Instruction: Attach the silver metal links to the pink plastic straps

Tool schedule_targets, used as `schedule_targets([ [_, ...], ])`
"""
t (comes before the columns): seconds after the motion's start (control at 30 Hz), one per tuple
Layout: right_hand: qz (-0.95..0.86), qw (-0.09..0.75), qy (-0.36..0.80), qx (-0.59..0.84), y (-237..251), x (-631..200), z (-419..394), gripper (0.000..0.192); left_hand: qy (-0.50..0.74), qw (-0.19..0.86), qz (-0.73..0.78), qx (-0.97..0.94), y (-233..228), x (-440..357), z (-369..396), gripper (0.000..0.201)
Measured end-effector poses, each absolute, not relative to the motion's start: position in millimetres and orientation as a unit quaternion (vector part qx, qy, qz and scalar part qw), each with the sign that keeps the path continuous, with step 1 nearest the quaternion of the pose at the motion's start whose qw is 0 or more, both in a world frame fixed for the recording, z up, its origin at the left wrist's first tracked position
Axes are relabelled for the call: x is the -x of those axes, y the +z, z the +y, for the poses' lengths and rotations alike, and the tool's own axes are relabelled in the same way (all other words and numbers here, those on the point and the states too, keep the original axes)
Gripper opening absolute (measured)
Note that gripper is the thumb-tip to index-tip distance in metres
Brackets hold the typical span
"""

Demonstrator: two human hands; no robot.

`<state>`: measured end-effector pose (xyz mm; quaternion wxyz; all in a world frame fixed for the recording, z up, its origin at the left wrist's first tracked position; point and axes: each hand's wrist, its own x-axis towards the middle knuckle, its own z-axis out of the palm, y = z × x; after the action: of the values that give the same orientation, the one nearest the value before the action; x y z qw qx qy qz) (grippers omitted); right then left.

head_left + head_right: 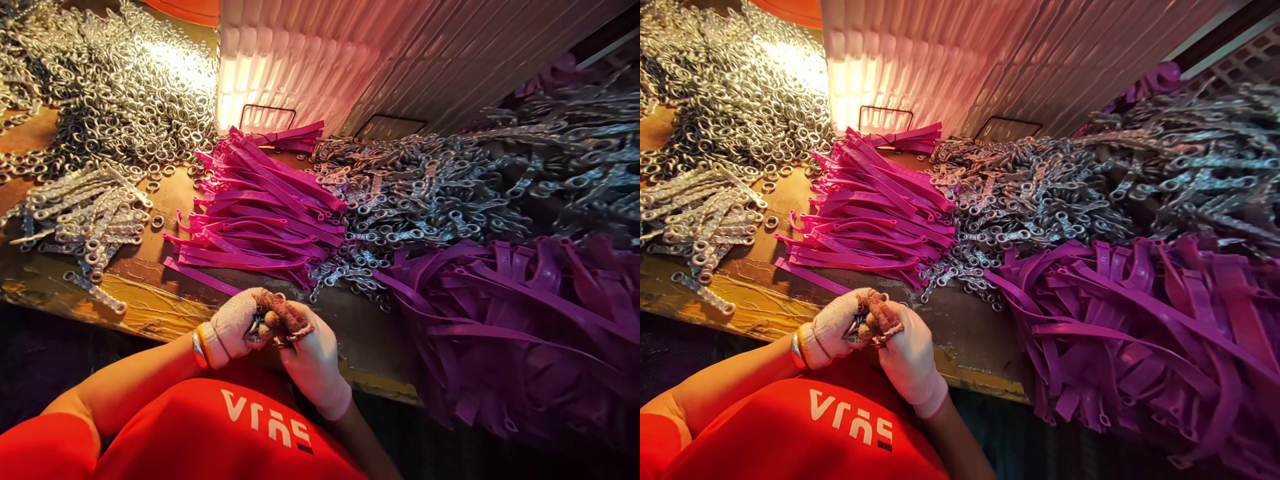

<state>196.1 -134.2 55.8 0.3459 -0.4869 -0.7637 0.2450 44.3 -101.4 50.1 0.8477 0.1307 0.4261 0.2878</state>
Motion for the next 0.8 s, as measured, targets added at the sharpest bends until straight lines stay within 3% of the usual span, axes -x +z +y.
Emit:
schedule_targets([
  [0.17,-0.554,0.445,0.37,0.599,94.1,-199.0,-147.2,0.017,0.391,0.654,0.541,-0.355,66.2,-30.0,-91.8,0.029],
  [0.3,-0.479,0.476,0.442,0.59,96.5,-197.3,-135.1,0.02,0.351,0.797,0.403,-0.282,72.8,-18.9,-100.4,0.031],
  [0.4,-0.484,0.472,0.42,0.606,85.7,-191.7,-126.2,0.027,0.34,0.864,0.311,-0.203,67.7,-17.5,-108.8,0.031],
  [0.53,-0.563,0.455,0.332,0.605,74.4,-181.7,-126.9,0.025,0.353,0.864,0.318,-0.166,60.5,-19.6,-108.7,0.044],
  [0.63,-0.601,0.453,0.28,0.596,67.6,-177.4,-129.9,0.024,0.346,0.826,0.373,-0.242,63.6,-20.8,-106.6,0.038],
  [0.8,-0.631,0.413,0.331,0.567,59.5,-190.0,-125.6,0.033,0.334,0.817,0.394,-0.256,72.2,-18.7,-107.4,0.034],
])
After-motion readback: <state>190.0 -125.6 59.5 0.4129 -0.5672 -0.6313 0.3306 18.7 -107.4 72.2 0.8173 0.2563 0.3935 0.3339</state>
